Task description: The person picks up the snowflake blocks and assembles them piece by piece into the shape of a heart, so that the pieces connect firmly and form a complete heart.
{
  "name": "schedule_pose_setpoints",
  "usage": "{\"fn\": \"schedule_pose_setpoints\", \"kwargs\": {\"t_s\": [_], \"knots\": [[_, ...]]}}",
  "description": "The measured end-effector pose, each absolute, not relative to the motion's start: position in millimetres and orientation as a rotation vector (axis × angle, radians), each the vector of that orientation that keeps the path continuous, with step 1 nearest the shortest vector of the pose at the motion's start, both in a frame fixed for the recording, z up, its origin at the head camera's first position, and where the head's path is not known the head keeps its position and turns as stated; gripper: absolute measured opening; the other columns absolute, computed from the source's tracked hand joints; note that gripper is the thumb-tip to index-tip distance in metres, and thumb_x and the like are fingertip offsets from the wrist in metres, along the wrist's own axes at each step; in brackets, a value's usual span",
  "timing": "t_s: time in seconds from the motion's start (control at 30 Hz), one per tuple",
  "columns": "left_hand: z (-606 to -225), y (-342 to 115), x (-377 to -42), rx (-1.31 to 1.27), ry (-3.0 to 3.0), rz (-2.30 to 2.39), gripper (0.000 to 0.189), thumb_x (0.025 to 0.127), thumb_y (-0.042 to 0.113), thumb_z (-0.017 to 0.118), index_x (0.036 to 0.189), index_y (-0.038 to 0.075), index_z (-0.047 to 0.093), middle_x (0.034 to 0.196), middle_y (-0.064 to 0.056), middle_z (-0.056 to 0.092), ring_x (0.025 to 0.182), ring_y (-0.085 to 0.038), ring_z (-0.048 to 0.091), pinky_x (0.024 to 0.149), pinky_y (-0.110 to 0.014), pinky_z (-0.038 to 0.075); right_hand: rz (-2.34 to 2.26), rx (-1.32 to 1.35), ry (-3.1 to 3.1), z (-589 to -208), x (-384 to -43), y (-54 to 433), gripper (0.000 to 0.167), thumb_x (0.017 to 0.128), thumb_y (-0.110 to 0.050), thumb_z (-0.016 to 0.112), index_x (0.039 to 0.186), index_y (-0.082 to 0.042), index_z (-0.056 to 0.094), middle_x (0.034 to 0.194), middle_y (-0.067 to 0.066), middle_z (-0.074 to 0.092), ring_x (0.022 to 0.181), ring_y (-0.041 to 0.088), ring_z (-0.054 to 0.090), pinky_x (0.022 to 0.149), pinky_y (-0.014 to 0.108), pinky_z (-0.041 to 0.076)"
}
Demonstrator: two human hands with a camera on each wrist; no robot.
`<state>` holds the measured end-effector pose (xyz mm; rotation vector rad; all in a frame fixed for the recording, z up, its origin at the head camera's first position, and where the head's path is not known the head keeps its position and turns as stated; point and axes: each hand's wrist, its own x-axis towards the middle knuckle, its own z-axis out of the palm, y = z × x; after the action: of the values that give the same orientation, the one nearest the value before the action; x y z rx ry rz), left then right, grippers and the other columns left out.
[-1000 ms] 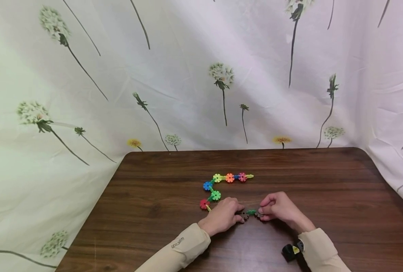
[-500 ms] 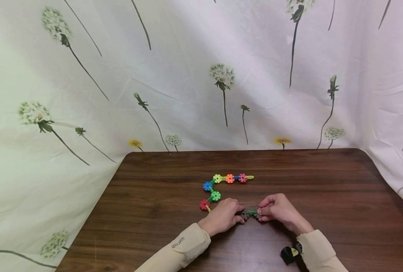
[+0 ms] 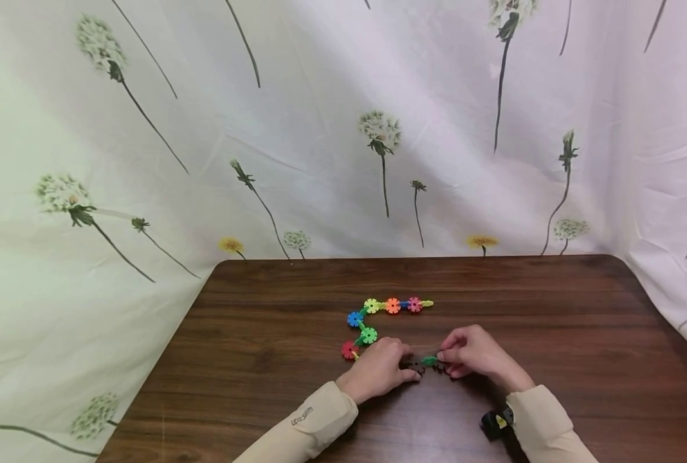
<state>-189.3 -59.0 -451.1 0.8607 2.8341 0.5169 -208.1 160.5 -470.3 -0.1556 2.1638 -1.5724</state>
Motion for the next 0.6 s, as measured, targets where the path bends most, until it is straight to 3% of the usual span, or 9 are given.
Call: {"fn": "schedule_pose_setpoints", "kwargs": {"t_s": [0.23,0.33,0.47,0.6], "knots": [[-430,-82,-210,0.722,2.883,0.584,0.041,0.089,0.040,0.067,0.110,0.005,0.069,0.092,-0.005,0.068,0.079,-0.011,0.057,0.070,-0.025,0.049,-1.414,-0.089,2.348,-463,-204,160,0.026,0.094,-0.024,0.063,0.091,0.002,0.064,0.069,0.009,0.063,0.053,0.016,0.063,0.051,0.033,0.056],[-422,-94,-212,0.611,2.914,0.647,0.031,0.090,0.035,0.067,0.100,0.006,0.069,0.088,-0.005,0.066,0.076,-0.012,0.054,0.066,-0.026,0.048,-1.308,-0.230,2.523,-464,-213,164,0.022,0.093,-0.025,0.064,0.091,-0.003,0.066,0.069,0.005,0.062,0.055,0.014,0.060,0.051,0.029,0.053],[-422,-103,-201,0.552,2.878,0.655,0.031,0.089,0.036,0.068,0.097,0.007,0.068,0.094,-0.005,0.063,0.073,-0.010,0.052,0.065,-0.025,0.047,-1.175,-0.494,2.787,-461,-232,163,0.014,0.091,-0.020,0.066,0.095,-0.006,0.067,0.083,0.005,0.064,0.073,0.018,0.060,0.066,0.034,0.052],[-424,-105,-186,0.532,2.857,0.576,0.044,0.083,0.046,0.073,0.100,0.006,0.064,0.096,-0.005,0.054,0.063,-0.010,0.049,0.058,-0.023,0.044,-1.011,-0.732,2.934,-456,-249,152,0.024,0.092,-0.015,0.064,0.111,-0.002,0.065,0.111,0.014,0.063,0.104,0.033,0.058,0.088,0.050,0.049]]}}
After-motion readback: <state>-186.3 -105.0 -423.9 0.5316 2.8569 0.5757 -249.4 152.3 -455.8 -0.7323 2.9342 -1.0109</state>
